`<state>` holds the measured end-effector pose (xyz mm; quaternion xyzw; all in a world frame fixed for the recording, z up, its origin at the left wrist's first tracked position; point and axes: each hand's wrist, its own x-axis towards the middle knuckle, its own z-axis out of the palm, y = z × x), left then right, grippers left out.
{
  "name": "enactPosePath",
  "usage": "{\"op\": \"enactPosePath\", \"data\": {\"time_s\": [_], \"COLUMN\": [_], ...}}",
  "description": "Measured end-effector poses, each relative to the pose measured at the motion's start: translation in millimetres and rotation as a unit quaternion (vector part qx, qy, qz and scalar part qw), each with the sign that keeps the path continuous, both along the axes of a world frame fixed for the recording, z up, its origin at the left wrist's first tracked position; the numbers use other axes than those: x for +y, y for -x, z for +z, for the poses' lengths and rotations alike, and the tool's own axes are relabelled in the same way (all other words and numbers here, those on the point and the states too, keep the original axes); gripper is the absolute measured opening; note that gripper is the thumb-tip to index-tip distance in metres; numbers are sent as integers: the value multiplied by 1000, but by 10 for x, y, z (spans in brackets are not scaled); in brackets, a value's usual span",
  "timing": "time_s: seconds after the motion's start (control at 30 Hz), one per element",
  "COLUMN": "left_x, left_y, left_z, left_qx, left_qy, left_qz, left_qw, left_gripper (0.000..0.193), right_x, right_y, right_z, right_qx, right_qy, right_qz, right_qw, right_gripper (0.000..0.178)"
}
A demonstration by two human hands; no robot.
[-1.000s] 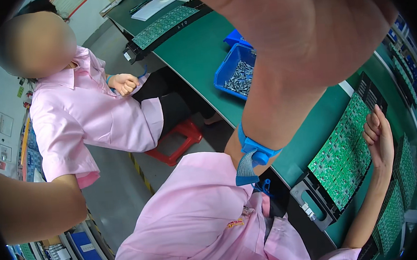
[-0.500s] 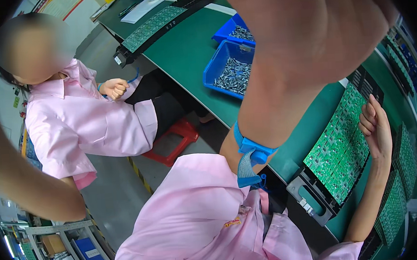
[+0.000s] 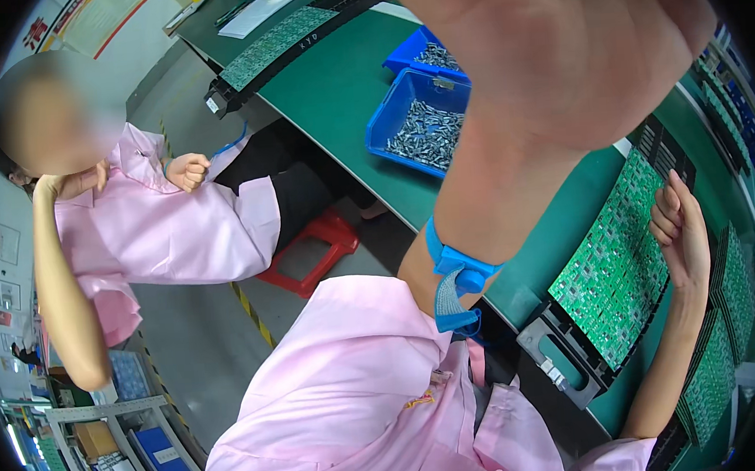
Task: Manually inserting and assembling small electronic components onto printed circuit boards at a factory workstation.
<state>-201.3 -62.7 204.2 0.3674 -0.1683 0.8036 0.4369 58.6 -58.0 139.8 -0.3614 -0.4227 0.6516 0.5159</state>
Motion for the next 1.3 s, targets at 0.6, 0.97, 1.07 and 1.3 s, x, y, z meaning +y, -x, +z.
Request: {"op": "enactPosePath", "data": {"time_s": [0.6,0.97,1.07,1.3], "left_x": [371,499,430,278], "left_y": [-1380,-1284,-1402,-1477], "left_z": [-922,-1044,-1095,-1080], "left_qx": [555,580,590,597], "left_qy": [-154,-118,-107,-60], "left_qz": [344,403,418,454], "left_qw": [741,698,682,658], "left_gripper": [15,10,10,13], "right_x": [-56,118,93,14], "right_y": [-76,-320,-492,-512], "right_z": [-67,-371,-514,-427], "right_qx": [188,278,295,266], "right_qy": [176,164,142,140], "right_qz": [-177,39,88,104], "right_qw": [950,946,941,948], "right_gripper": [17,28,29,29]}}
